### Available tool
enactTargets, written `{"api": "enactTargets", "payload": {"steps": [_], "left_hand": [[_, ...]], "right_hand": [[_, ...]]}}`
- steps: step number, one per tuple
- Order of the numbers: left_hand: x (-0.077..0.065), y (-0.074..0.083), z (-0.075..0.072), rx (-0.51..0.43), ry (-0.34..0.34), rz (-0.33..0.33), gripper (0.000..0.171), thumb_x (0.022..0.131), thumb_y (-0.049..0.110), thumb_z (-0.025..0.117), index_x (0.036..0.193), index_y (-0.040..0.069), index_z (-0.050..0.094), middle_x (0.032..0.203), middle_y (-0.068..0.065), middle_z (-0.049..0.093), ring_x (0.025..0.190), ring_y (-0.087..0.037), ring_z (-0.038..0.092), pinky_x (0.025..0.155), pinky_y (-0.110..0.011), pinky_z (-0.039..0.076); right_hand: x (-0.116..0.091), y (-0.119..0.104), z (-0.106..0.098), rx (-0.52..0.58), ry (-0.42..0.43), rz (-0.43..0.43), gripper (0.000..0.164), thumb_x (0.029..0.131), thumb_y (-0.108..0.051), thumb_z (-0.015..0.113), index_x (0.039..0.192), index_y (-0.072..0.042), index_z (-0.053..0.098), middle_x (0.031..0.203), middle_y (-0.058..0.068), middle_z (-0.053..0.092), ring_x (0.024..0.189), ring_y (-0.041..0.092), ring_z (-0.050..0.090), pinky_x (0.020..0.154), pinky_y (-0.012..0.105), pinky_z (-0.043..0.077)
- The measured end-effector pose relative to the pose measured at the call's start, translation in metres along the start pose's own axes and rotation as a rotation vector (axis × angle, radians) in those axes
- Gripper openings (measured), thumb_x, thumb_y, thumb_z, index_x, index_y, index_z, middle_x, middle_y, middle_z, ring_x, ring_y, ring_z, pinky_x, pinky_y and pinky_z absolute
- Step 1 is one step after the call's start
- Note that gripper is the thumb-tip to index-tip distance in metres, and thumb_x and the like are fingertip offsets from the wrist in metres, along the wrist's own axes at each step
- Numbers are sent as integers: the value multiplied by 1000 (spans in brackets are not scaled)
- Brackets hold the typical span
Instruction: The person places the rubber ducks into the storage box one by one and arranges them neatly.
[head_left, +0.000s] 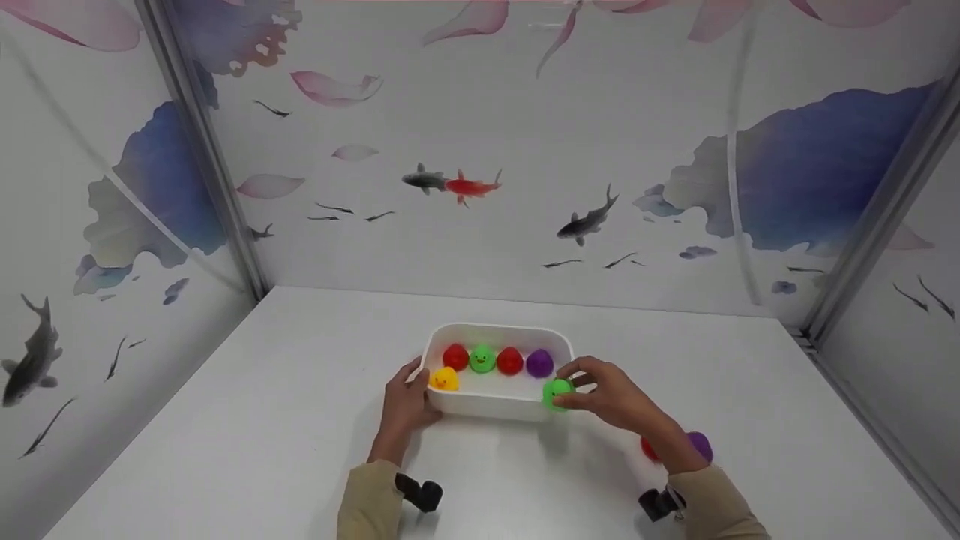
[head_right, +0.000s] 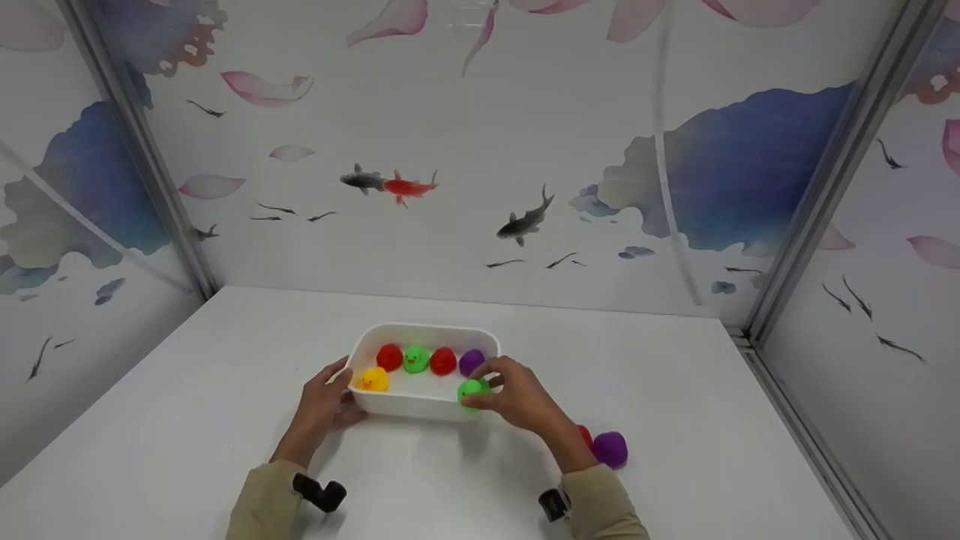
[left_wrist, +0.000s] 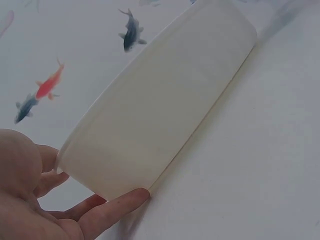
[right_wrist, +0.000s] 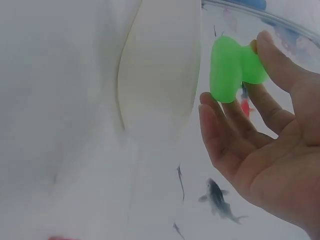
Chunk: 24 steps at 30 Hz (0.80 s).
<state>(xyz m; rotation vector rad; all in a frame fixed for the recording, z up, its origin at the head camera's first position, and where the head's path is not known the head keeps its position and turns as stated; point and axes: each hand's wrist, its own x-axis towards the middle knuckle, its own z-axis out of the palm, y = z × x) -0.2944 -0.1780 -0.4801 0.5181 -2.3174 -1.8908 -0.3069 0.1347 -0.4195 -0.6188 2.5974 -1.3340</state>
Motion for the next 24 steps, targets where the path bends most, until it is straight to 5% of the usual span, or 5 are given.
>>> {"api": "enactTargets", "payload": {"steps": [15, 24], "left_hand": [[0, -1, -1, -8, 3, 11, 50, 107, 28, 45, 153, 10, 40, 147, -27, 51, 128, -39, 57, 84, -52, 62], [-1, 0, -2, 5, 4, 2, 49, 107, 28, 44, 153, 10, 40, 148, -25, 51, 127, -38, 58, 88, -51, 61]], "right_hand": [[45, -55, 31, -5, 41, -18, 30, 86, -26, 79, 111, -11, 70, 126, 10, 63, 114, 30, 66, 97, 45, 59], [68, -61, 65, -132, 54, 18, 29, 84, -29, 82, 108, -15, 74, 114, 4, 68, 105, 24, 62, 96, 40, 58]]}}
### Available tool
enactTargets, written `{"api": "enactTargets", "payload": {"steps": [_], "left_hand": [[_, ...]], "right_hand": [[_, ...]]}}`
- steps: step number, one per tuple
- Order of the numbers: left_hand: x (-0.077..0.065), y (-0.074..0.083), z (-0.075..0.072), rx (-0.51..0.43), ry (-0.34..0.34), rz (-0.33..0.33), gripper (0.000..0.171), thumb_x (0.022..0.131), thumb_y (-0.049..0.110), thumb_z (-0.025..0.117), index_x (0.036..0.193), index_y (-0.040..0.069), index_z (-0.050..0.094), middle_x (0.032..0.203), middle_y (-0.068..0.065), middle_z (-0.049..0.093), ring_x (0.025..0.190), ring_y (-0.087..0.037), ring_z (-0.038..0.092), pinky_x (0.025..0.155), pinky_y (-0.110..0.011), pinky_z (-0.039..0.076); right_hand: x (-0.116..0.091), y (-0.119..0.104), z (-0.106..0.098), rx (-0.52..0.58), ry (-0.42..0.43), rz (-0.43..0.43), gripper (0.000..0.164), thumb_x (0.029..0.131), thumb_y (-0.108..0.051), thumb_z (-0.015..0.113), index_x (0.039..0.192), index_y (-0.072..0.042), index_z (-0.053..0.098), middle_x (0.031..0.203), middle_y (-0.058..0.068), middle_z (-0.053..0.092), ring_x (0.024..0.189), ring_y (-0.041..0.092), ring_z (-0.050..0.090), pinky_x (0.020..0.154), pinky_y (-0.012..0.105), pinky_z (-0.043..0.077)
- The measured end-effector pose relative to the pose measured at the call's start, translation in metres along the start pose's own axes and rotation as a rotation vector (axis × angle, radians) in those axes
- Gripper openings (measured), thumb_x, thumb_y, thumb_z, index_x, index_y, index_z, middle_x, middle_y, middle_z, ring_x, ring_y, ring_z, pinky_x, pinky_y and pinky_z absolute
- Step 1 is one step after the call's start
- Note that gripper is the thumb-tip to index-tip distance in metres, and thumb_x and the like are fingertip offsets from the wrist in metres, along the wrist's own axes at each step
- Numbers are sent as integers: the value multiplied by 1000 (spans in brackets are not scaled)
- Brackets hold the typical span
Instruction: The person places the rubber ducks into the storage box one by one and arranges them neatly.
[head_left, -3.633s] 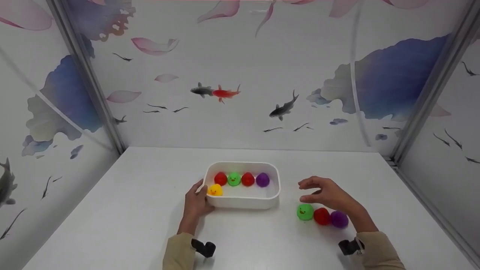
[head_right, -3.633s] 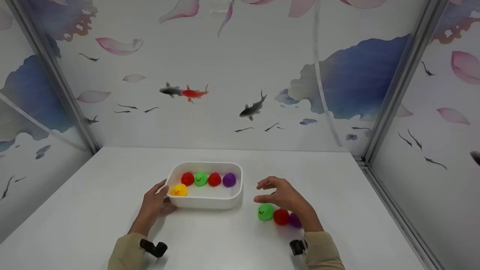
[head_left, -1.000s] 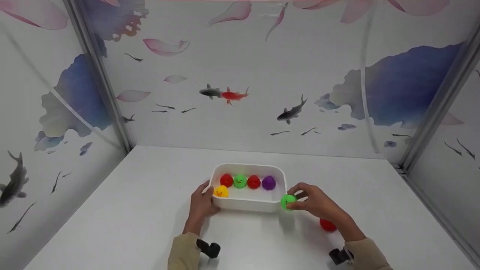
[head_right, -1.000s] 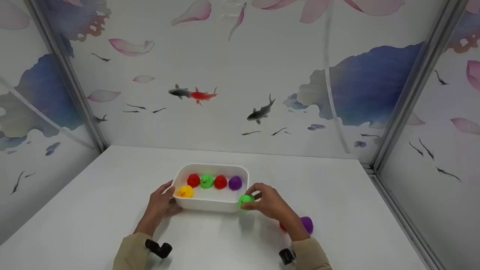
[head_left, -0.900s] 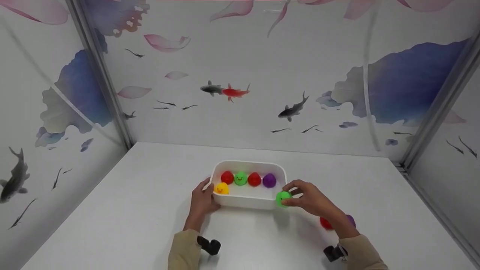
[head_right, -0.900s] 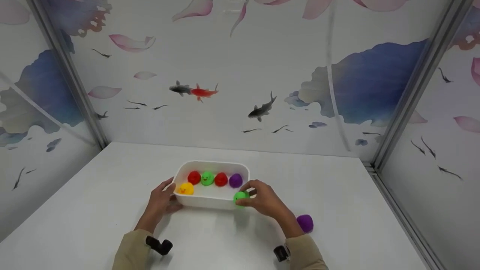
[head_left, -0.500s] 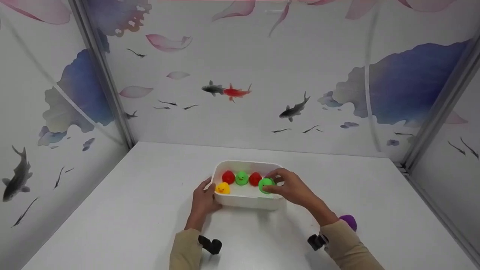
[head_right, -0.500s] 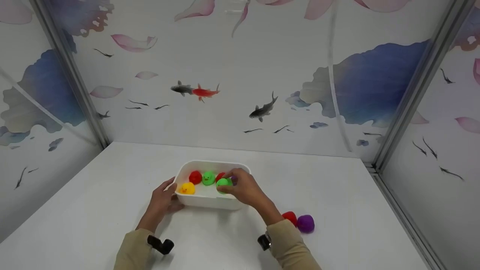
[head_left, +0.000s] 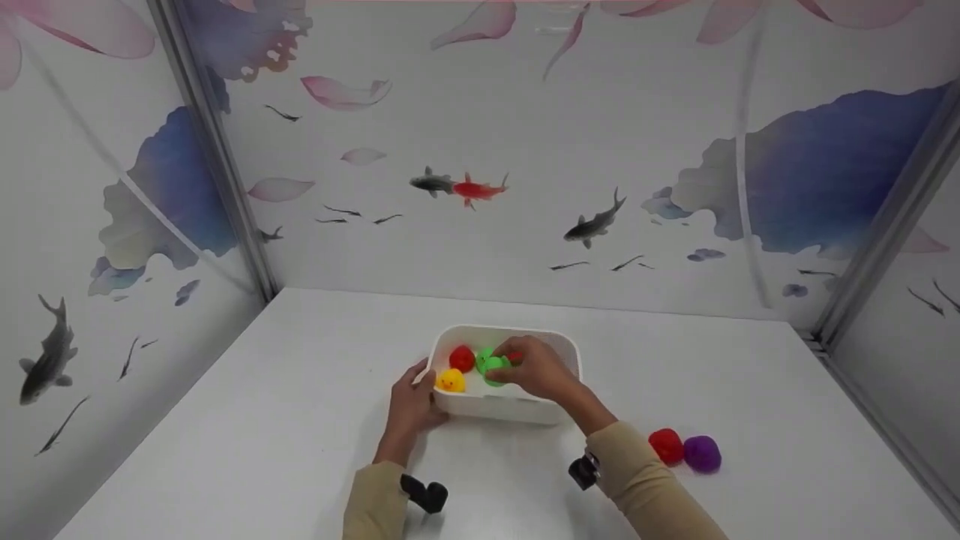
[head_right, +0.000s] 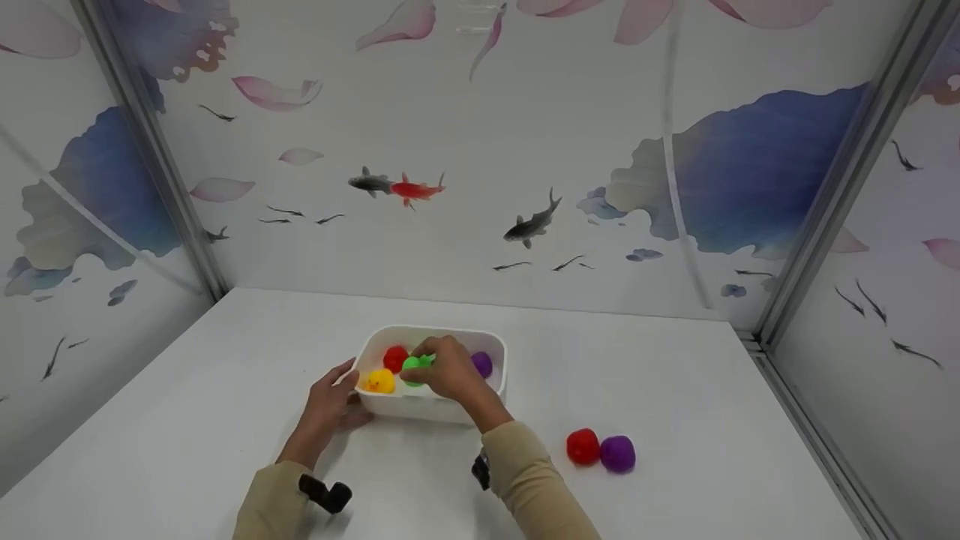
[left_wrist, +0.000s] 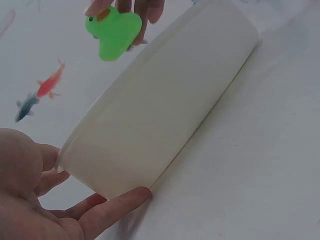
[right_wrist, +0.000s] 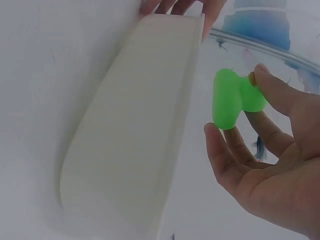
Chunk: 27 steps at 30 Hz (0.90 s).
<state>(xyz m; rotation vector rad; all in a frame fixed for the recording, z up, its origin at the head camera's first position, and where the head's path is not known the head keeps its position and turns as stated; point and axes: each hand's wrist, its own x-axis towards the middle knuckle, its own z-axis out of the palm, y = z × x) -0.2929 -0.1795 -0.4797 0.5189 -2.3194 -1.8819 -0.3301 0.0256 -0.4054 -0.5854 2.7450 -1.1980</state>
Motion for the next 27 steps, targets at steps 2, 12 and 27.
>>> {"api": "enactTargets", "payload": {"steps": [2, 12, 27], "left_hand": [[0, 0, 0, 7, 3, 6, 49, 108, 28, 44, 153, 10, 40, 148, -26, 50, 128, -38, 57, 88, -51, 61], [1, -1, 1, 21, 3, 16, 49, 108, 28, 44, 153, 10, 40, 151, -26, 47, 132, -41, 54, 85, -51, 61], [0, 1, 1, 2, 4, 14, 49, 107, 27, 45, 152, 8, 41, 149, -27, 48, 132, -40, 55, 89, -53, 60]], "right_hand": [[4, 2, 6, -4, -2, 9, 30, 84, -30, 81, 109, -14, 75, 115, 5, 69, 106, 24, 61, 99, 42, 56], [22, 6, 19, 55, -26, 52, 25, 84, -25, 81, 106, -12, 76, 111, 5, 72, 94, 20, 61, 88, 35, 59], [26, 16, 44, -24, -42, 22, 32, 85, -25, 80, 111, -6, 75, 110, 10, 75, 102, 26, 66, 104, 45, 54]]}}
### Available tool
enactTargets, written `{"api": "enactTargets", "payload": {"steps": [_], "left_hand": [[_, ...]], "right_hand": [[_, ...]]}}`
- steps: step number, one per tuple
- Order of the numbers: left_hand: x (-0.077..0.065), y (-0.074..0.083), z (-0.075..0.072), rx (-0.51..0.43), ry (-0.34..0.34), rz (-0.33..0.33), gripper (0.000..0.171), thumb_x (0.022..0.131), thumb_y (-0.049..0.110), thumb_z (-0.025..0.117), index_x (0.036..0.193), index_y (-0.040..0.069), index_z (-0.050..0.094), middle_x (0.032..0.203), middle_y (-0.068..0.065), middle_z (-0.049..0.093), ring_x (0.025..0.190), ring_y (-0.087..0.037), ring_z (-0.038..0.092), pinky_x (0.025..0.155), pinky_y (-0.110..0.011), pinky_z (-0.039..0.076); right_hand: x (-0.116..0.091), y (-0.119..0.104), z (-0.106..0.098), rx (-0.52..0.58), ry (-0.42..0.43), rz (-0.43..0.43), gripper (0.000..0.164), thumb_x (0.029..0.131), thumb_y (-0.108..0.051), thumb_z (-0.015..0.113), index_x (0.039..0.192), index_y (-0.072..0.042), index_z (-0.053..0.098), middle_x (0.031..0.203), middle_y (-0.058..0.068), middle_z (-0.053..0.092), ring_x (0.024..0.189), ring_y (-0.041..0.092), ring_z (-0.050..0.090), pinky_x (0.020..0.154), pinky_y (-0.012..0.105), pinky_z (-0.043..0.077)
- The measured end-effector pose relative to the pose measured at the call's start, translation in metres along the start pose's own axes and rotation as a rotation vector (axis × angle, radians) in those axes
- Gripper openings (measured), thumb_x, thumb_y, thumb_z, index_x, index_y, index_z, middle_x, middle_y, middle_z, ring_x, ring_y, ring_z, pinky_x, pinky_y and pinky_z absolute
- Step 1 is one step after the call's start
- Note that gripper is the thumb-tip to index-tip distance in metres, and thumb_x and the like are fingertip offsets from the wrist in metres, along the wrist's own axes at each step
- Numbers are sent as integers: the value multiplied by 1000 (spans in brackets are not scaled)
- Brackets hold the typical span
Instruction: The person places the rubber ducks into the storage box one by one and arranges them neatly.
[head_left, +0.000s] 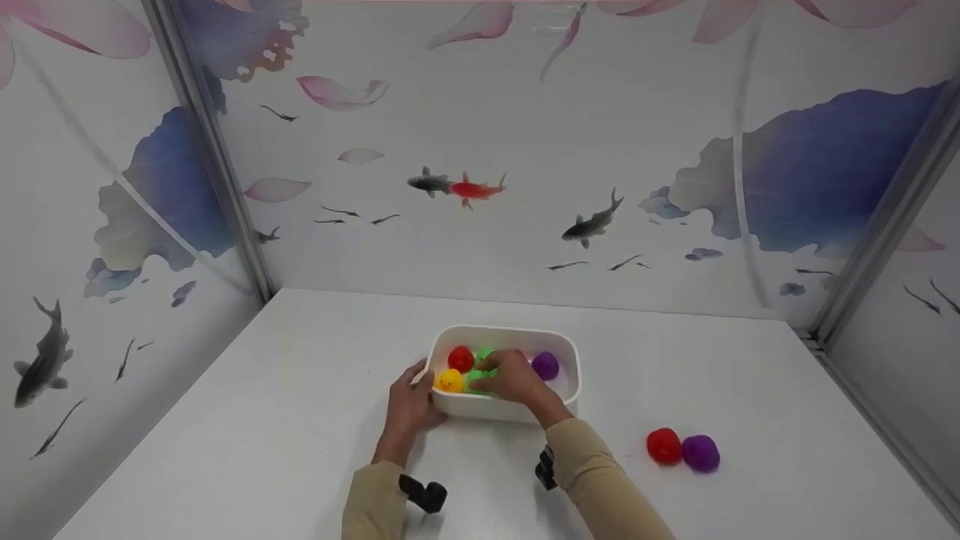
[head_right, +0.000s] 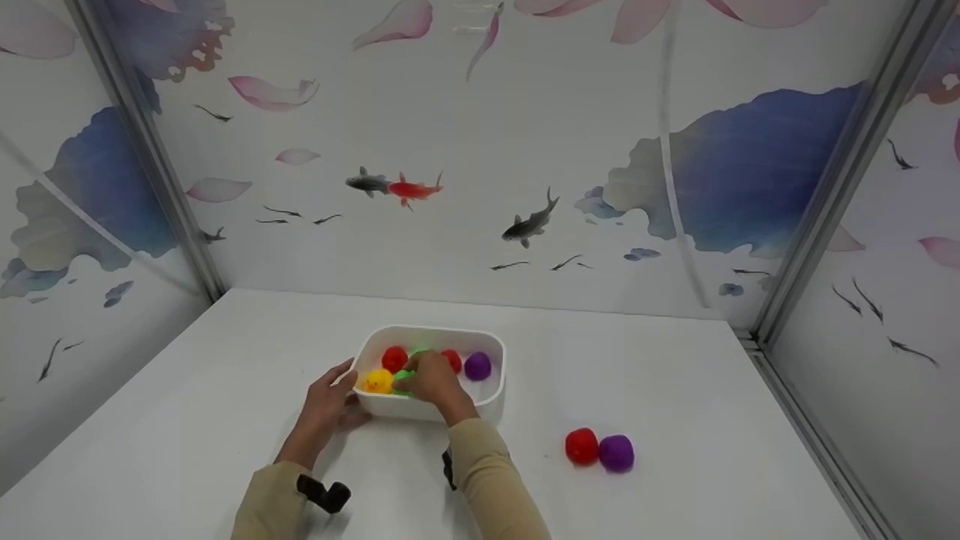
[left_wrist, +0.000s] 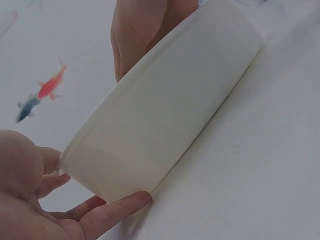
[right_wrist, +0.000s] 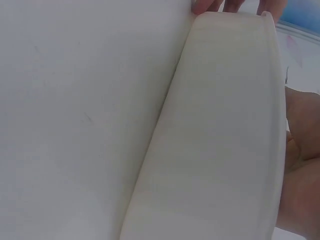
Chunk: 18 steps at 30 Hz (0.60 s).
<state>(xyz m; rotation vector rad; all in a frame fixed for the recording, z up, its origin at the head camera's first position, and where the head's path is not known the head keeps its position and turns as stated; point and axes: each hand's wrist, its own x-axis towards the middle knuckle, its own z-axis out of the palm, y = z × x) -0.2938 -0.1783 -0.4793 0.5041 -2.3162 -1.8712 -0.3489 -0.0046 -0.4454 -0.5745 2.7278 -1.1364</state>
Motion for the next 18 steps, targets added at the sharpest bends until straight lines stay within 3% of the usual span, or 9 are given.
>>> {"api": "enactTargets", "payload": {"steps": [7, 18], "left_hand": [[0, 1, 0, 4, -6, -10, 49, 107, 27, 45, 153, 9, 40, 152, -27, 46, 133, -41, 54, 87, -52, 61], [0, 0, -1, 3, 2, 18, 48, 107, 24, 46, 152, 7, 42, 151, -27, 46, 135, -41, 52, 94, -53, 58]], "right_hand": [[1, 1, 0, -21, -56, 38, 26, 85, -21, 81, 108, -9, 78, 106, 7, 76, 93, 20, 62, 102, 43, 55], [7, 0, 2, 34, -36, 145, 28, 82, -19, 83, 108, -11, 77, 106, 5, 75, 94, 22, 62, 101, 43, 57]]}}
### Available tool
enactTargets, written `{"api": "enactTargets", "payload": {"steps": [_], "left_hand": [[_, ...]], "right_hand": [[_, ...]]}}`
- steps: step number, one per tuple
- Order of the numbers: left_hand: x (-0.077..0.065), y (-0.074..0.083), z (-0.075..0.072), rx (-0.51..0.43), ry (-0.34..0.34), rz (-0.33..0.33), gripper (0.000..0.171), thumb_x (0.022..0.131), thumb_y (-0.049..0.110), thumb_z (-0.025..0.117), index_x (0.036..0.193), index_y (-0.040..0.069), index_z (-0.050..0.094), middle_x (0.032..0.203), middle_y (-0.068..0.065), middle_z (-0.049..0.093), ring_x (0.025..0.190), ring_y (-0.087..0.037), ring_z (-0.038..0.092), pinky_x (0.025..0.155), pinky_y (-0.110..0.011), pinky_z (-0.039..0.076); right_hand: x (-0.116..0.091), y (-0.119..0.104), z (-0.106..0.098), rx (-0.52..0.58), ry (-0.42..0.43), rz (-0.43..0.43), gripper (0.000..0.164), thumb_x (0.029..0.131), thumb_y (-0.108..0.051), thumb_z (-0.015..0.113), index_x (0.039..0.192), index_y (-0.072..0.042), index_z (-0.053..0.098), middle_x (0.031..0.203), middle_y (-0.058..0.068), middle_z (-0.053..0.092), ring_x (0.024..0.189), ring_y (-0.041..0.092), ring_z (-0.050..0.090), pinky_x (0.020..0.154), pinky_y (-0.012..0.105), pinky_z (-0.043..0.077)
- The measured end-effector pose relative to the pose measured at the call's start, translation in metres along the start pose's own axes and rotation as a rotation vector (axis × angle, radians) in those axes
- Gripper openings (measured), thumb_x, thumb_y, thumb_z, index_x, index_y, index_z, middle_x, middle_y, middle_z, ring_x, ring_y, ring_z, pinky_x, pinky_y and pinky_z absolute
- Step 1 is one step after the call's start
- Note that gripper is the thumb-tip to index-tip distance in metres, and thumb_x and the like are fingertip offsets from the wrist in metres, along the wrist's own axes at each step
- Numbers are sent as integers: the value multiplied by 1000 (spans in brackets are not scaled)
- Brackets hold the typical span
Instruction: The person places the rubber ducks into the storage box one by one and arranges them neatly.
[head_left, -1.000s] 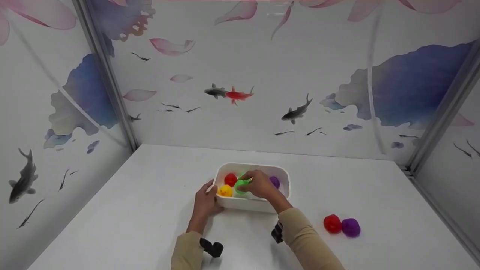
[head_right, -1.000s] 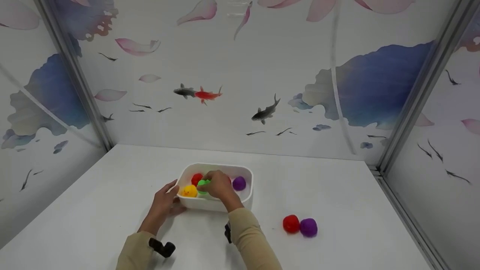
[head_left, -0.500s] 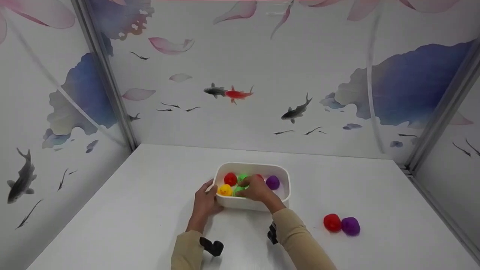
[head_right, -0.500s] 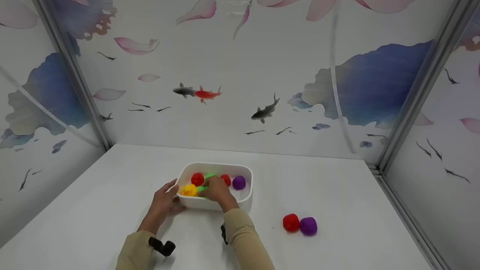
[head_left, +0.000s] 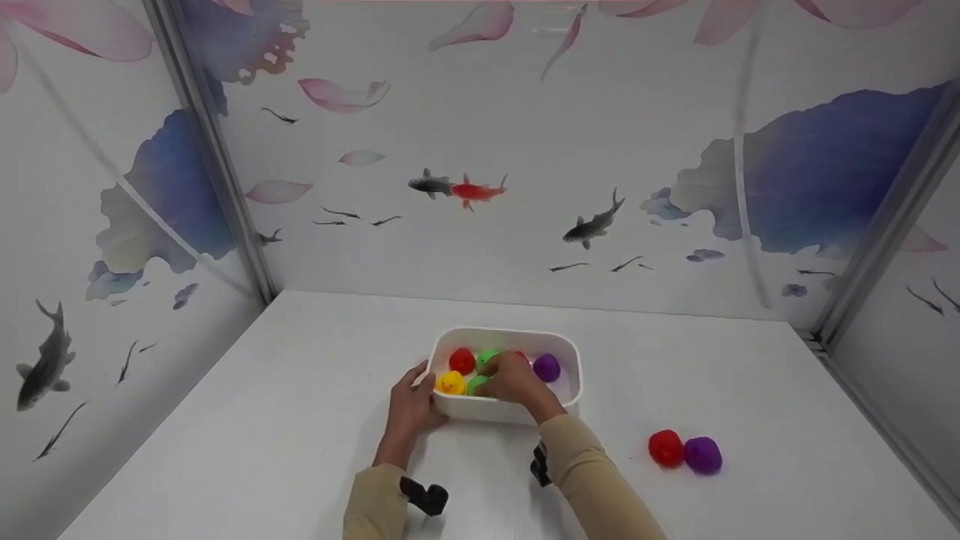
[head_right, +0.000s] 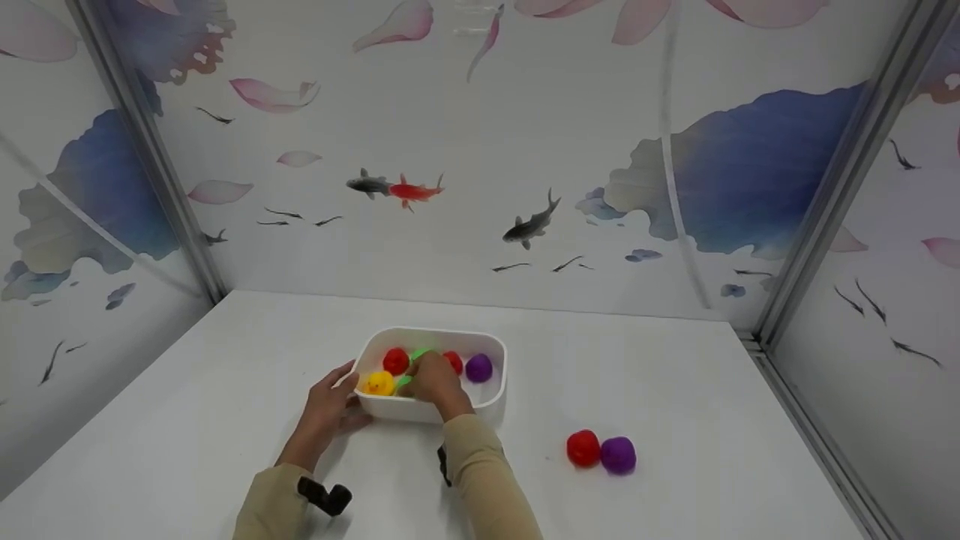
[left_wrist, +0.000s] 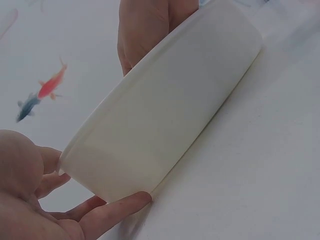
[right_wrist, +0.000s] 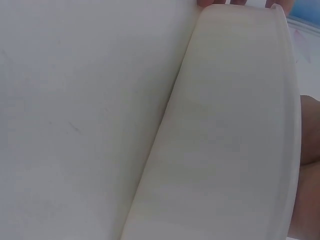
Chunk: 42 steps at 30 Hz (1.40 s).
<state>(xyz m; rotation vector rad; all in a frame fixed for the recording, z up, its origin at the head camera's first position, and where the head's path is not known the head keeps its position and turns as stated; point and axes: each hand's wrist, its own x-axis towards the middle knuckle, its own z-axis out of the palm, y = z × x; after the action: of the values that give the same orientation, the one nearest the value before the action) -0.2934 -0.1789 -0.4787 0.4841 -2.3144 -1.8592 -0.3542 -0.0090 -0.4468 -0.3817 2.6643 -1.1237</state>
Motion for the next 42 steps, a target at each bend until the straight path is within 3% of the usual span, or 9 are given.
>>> {"api": "enactTargets", "payload": {"steps": [4, 9, 18, 22, 27, 36, 42], "left_hand": [[-1, -2, 2, 35, -4, 30, 48, 106, 22, 47, 151, 5, 42, 150, -27, 48, 135, -40, 53, 97, -53, 56], [-2, -2, 4, 6, -4, 6, 49, 107, 25, 46, 151, 6, 41, 149, -27, 49, 132, -41, 54, 94, -54, 57], [1, -2, 3, 8, -18, -36, 50, 107, 27, 45, 154, 10, 39, 153, -24, 45, 134, -39, 53, 95, -50, 58], [1, -3, 1, 1, -18, -48, 50, 108, 28, 44, 154, 11, 39, 153, -24, 45, 134, -39, 53, 96, -51, 57], [1, -3, 0, 7, -23, -56, 50, 108, 28, 44, 154, 11, 37, 153, -25, 44, 133, -39, 54, 95, -50, 58], [0, -2, 0, -9, -14, -25, 50, 108, 28, 43, 154, 9, 39, 150, -26, 49, 131, -38, 56, 95, -51, 58], [-1, -1, 1, -6, -28, -36, 50, 108, 29, 43, 154, 11, 38, 151, -25, 47, 131, -38, 55, 95, -50, 58]], "right_hand": [[0, 3, -1, -1, 14, -15, 27, 82, -18, 83, 106, -9, 77, 105, 7, 75, 94, 22, 63, 99, 42, 57], [-2, 2, -5, -22, 15, -29, 27, 83, -19, 82, 107, -9, 76, 108, 8, 75, 97, 23, 64, 101, 42, 56], [-17, -17, -35, -66, 12, -95, 29, 87, -17, 79, 112, -5, 73, 117, 12, 72, 106, 27, 64, 99, 42, 57], [-31, -22, -47, -51, 2, -144, 29, 88, -18, 77, 114, -5, 73, 117, 12, 71, 98, 24, 64, 89, 37, 61], [-51, -21, -59, -34, 21, -198, 21, 87, -18, 78, 107, -11, 76, 106, 6, 73, 89, 18, 63, 81, 31, 61], [-92, -3, -82, 44, 45, -305, 19, 88, -18, 77, 106, -12, 74, 108, 5, 69, 93, 17, 62, 89, 34, 61], [-115, 20, -102, 81, 65, -317, 24, 90, -20, 74, 113, -12, 72, 115, 8, 71, 110, 28, 67, 95, 43, 59]]}}
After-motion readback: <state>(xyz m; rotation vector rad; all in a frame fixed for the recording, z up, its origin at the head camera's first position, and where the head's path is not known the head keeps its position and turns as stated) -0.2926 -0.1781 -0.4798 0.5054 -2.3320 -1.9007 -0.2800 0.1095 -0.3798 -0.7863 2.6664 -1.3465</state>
